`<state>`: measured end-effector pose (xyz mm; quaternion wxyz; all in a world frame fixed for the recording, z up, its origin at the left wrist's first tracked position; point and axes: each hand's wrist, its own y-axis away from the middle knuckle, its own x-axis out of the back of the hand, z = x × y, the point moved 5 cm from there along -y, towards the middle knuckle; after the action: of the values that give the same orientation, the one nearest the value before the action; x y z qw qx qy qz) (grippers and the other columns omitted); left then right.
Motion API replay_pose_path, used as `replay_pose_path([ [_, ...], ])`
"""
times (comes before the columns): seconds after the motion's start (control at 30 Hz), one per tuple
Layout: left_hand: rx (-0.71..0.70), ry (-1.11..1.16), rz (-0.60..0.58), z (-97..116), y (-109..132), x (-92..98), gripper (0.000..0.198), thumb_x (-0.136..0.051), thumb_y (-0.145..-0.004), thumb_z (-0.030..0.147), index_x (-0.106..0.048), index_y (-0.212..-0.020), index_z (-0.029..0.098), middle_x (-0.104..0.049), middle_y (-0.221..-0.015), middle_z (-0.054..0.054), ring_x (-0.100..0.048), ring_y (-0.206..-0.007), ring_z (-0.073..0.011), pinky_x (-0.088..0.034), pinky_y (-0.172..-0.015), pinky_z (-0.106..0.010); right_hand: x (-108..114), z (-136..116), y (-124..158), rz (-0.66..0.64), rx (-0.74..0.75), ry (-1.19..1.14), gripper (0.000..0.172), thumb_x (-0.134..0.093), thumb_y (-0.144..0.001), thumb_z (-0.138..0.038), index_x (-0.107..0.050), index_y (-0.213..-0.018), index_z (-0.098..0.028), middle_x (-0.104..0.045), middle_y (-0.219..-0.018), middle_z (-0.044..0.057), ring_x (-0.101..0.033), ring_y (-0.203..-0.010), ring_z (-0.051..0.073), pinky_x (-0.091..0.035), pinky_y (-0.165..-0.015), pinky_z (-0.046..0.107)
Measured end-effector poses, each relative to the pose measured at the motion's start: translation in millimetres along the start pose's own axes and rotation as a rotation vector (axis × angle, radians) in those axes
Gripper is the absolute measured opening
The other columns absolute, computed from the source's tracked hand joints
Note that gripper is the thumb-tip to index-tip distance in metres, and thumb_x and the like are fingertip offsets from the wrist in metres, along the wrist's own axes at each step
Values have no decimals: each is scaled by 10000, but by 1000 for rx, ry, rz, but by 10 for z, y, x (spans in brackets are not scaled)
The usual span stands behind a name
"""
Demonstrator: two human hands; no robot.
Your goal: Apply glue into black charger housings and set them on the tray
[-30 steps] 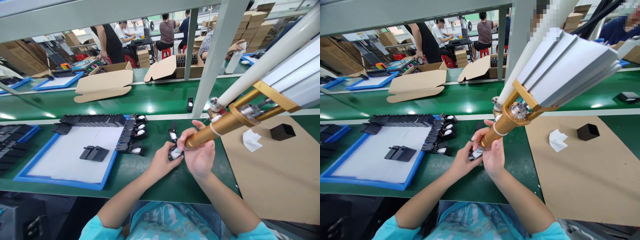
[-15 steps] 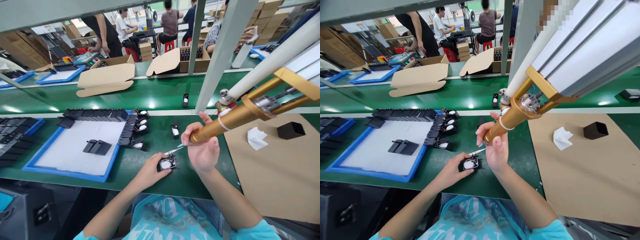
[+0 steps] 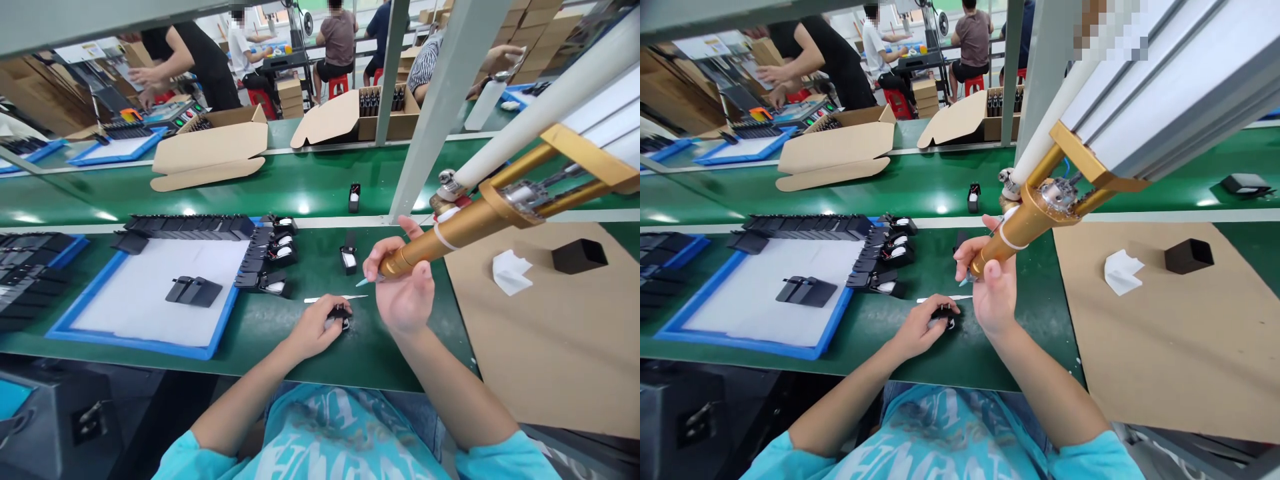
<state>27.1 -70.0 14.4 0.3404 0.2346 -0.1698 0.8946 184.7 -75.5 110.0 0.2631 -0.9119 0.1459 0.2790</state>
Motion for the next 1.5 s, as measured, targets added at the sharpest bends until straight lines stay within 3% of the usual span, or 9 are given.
replay_pose_path([
  [0.13, -93, -243, -40, 94, 50, 38, 429, -451, -809, 75, -539, -1213, 186, -657, -1088, -70, -571, -985, -219, -451, -862, -377, 3, 2, 4, -13, -1, -16, 276, -497, -895, -503, -528, -1055, -281, -577, -832, -17, -500, -572, 116, -406, -609, 316],
  [0.27, -119, -388, -93, 205, 125, 87, 488, -464, -928, 193, -418, -1414, 211, -632, -1223, -78, -534, -1033, -247, -431, -866, -410, 3, 9, 1, -13, -11, -13, 286, -505, -888, -520, -527, -1049, -284, -576, -829, -18, -498, -572, 119, -394, -595, 311],
  [0.67, -103, -262, 271, 168, 175, -16, 152, -582, -933, 215, -627, -1078, 206, -714, -1044, -42, -652, -970, -172, -508, -878, -296, -3, 1, -4, -18, -7, -17, 350, -522, -885, -518, -511, -1149, -289, -587, -829, -21, -496, -566, 122, -384, -592, 314],
  [0.93, 8, -658, -69, 109, 168, -59, 339, -540, -945, 372, -577, -1266, 267, -666, -1035, -71, -630, -930, -247, -523, -727, -330, -3, -4, -8, 17, -16, 28, 305, -515, -876, -529, -533, -1055, -283, -572, -804, -22, -483, -550, 121, -389, -576, 307],
  [1.1, 40, -671, -175, 123, 138, -45, 359, -489, -960, 308, -527, -1316, 288, -606, -1013, -77, -595, -946, -244, -515, -695, -310, 11, 7, -4, 46, -38, 76, 348, -511, -855, -569, -528, -1061, -290, -554, -795, -19, -485, -546, 127, -403, -577, 315],
  [1.2, 87, -456, -139, 83, 139, -7, 310, -494, -952, 319, -560, -1252, 282, -595, -1030, -72, -583, -974, -239, -511, -775, -333, 5, 3, -9, 38, -29, 61, 344, -512, -862, -553, -534, -1084, -291, -561, -798, -19, -486, -544, 125, -408, -581, 316],
  [1.27, 175, -114, -40, 19, 156, 58, 304, -519, -939, 386, -551, -1219, 273, -598, -1014, -54, -590, -946, -214, -506, -810, -328, 3, -4, -15, 37, -17, 47, 344, -514, -867, -540, -539, -1100, -289, -565, -795, -20, -488, -543, 122, -409, -583, 311],
  [1.4, 428, 809, 212, -152, 239, 135, 442, -517, -892, 582, -478, -1199, 265, -580, -828, -8, -561, -631, -142, -462, -533, -248, 12, -21, -26, 51, -7, 33, 374, -543, -849, -524, -549, -1124, -270, -579, -773, -19, -490, -535, 114, -395, -568, 291],
  [1.5, 491, 1174, 321, -173, 274, 179, 471, -561, -842, 616, -485, -1145, 264, -557, -758, 0, -520, -565, -131, -352, -430, -202, 33, -25, -31, 76, -20, 47, 425, -563, -824, -537, -555, -1145, -258, -583, -759, -13, -493, -529, 120, -385, -547, 284],
])
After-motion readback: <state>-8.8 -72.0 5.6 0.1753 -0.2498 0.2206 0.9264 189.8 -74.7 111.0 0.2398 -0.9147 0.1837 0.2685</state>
